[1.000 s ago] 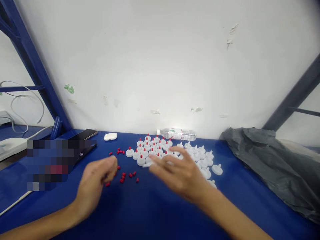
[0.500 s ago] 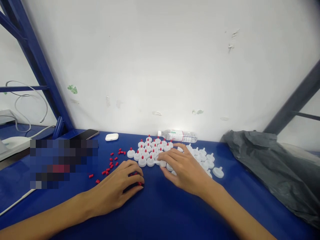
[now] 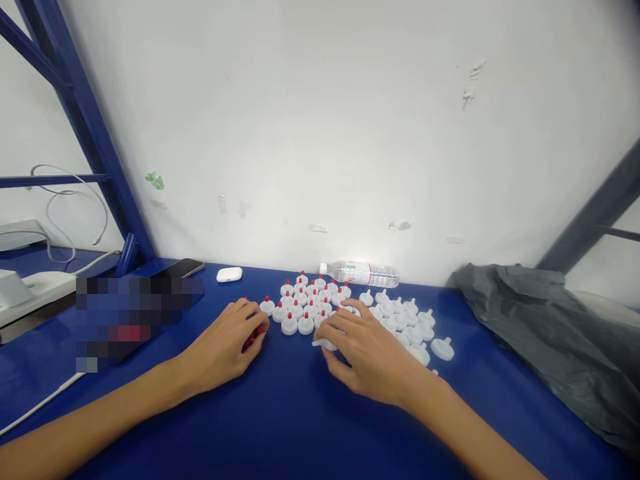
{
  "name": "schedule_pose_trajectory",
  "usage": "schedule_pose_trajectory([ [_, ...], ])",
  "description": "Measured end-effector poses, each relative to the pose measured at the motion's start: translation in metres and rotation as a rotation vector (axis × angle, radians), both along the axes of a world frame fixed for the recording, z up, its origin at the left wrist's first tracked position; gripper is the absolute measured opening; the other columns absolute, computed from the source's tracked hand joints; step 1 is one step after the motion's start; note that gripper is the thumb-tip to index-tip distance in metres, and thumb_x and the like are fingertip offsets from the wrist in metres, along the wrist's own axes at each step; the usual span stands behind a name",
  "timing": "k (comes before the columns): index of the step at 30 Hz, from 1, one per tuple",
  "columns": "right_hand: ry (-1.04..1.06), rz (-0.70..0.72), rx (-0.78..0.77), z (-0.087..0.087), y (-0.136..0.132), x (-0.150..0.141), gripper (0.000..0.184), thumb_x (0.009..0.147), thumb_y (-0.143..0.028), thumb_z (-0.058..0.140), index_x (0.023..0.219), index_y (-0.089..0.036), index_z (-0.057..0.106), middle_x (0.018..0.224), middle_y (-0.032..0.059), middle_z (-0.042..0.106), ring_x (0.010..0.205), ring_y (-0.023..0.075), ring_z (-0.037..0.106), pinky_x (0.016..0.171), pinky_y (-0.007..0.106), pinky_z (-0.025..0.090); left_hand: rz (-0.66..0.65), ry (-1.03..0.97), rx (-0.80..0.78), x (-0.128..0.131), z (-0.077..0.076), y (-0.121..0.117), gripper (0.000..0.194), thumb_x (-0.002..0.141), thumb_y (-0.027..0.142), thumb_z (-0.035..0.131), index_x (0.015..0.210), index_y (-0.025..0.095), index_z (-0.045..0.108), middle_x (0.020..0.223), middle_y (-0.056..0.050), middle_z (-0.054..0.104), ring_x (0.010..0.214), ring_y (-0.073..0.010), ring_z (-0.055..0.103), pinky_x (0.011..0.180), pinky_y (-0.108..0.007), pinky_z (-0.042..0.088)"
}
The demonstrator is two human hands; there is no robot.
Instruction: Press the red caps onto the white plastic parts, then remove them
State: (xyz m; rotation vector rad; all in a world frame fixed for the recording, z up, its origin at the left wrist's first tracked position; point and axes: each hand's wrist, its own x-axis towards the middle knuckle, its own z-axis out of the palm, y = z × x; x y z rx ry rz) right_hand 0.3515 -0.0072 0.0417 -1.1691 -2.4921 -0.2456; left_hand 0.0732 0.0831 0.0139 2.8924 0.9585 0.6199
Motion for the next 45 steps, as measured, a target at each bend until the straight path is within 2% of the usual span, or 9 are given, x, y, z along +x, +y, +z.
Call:
schedule_pose_trajectory([
  [7,-0.049,-0.049,-0.055,-0.002,0.004,-0.001,0.011,0.1,-0.017,0.054,0.098,-0.02,0.063,0.085,0.0017,0.071,0.085,0.0182,0.066,0.117,0.052,0.029,0.022,0.019,0.018,0.002,0.001,-0.004,0.014,0.097,0.018,0.046,0.099,0.019,0.06,0.1,-0.006,0.063,0.091,-0.023,0.055,0.086,-0.04,0.045],
  [13,-0.025,-0.04,-0.088,-0.001,0.001,0.001,0.008,0.101,-0.026,0.058,0.1,-0.022,0.065,0.092,0.0008,0.073,0.091,0.0185,0.067,0.118,0.05,0.027,0.062,-0.012,0.019,0.001,-0.003,-0.002,0.017,0.1,0.025,0.047,0.106,0.021,0.063,0.109,-0.007,0.064,0.101,-0.0255,0.056,0.089,-0.042,0.049],
  [16,-0.018,-0.034,-0.096,-0.003,0.001,0.002,0.009,0.099,-0.033,0.065,0.102,-0.024,0.066,0.096,0.0004,0.073,0.096,0.0197,0.066,0.118,0.05,0.027,0.108,-0.042,0.036,-0.001,-0.003,0.0,0.027,0.102,0.028,0.044,0.122,0.02,0.06,0.124,-0.011,0.061,0.113,-0.0277,0.056,0.097,-0.045,0.051],
  [23,-0.093,-0.088,-0.019,-0.008,0.009,0.008,0.006,0.1,-0.022,0.061,0.103,-0.022,0.066,0.101,0.0037,0.072,0.1,0.0218,0.066,0.115,0.051,0.032,0.119,-0.011,0.06,-0.009,-0.013,0.011,0.05,0.108,0.036,0.038,0.155,0.02,0.041,0.156,-0.012,0.052,0.149,-0.0338,0.039,0.118,-0.057,0.04],
  [28,-0.082,-0.057,0.033,-0.007,0.006,0.005,0.011,0.102,-0.021,0.055,0.099,-0.022,0.066,0.096,0.0027,0.07,0.095,0.0201,0.065,0.114,0.049,0.032,0.101,-0.034,0.094,-0.01,-0.015,0.016,0.045,0.108,0.032,0.036,0.147,0.019,0.054,0.145,-0.01,0.065,0.142,-0.0299,0.051,0.115,-0.05,0.044],
  [32,-0.071,-0.014,0.036,-0.008,0.003,-0.003,0.012,0.102,-0.021,0.056,0.098,-0.022,0.067,0.095,0.002,0.07,0.093,0.019,0.065,0.114,0.048,0.032,0.107,-0.102,0.143,-0.008,-0.01,0.017,0.035,0.107,0.036,0.044,0.121,0.019,0.071,0.12,-0.009,0.077,0.113,-0.0297,0.07,0.1,-0.048,0.052],
  [38,-0.067,0.007,0.007,-0.009,0.002,-0.005,0.012,0.102,-0.021,0.056,0.097,-0.022,0.067,0.094,0.0013,0.07,0.094,0.0182,0.065,0.115,0.047,0.032,0.069,-0.224,0.204,-0.007,-0.005,0.017,0.018,0.103,0.031,0.057,0.105,0.02,0.071,0.101,-0.005,0.08,0.092,-0.026,0.073,0.087,-0.043,0.053],
  [41,-0.048,-0.005,0.025,-0.01,0.001,-0.007,0.012,0.103,-0.026,0.057,0.11,-0.023,0.066,0.1,0.0023,0.071,0.098,0.0211,0.066,0.115,0.05,0.033,0.02,-0.298,0.229,-0.006,-0.001,0.012,0.011,0.101,0.029,0.062,0.105,0.021,0.068,0.1,-0.003,0.078,0.092,-0.0232,0.07,0.088,-0.04,0.052],
  [45,0.031,-0.035,0.03,-0.009,-0.003,-0.014,0.048,0.102,-0.042,0.06,0.144,-0.021,0.049,0.117,0.0074,0.072,0.108,0.0258,0.065,0.114,0.054,0.034,-0.143,-0.373,0.237,-0.001,0.003,-0.005,0.01,0.101,0.025,0.063,0.111,0.024,0.064,0.101,0.0,0.076,0.099,-0.0177,0.069,0.095,-0.035,0.053],
])
